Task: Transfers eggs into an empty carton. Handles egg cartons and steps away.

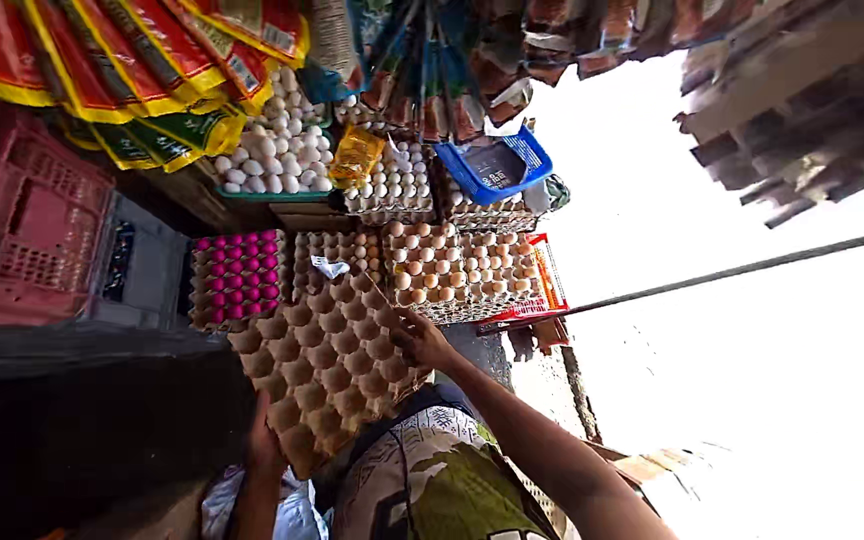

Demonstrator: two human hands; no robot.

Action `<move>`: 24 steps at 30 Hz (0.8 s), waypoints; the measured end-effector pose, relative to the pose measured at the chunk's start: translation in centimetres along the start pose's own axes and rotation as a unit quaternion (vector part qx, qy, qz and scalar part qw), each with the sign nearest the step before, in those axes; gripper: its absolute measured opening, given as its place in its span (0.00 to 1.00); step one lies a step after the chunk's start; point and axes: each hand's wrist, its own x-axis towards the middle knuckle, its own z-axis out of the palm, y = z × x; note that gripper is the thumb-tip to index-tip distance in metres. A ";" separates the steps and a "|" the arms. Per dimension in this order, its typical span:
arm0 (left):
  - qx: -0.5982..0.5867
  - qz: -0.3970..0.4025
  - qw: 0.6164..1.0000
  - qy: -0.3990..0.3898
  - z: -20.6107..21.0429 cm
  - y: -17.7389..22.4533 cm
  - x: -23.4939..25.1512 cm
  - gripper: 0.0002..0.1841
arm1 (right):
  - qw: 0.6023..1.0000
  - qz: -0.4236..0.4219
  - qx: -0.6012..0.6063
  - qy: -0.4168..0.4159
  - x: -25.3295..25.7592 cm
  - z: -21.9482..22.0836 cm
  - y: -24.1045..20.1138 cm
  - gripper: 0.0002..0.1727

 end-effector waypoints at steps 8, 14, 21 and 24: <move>0.112 -0.003 0.993 -0.026 5.8 0.4 3.4 0.13 | 0.982 0.034 0.187 -0.002 -4.2 -3.2 3.0 0.40; 0.188 -0.073 0.970 -0.136 11.8 -2.9 5.8 0.17 | 0.947 0.065 0.295 0.111 -6.4 -7.9 8.4 0.20; 0.232 -0.082 0.930 -0.271 19.9 -7.9 6.2 0.31 | 0.805 0.138 0.410 0.405 -10.5 -17.9 17.9 0.15; 0.255 -0.108 0.942 -0.190 18.3 -9.6 4.4 0.25 | 0.692 0.162 0.496 0.498 -8.9 -20.7 22.1 0.22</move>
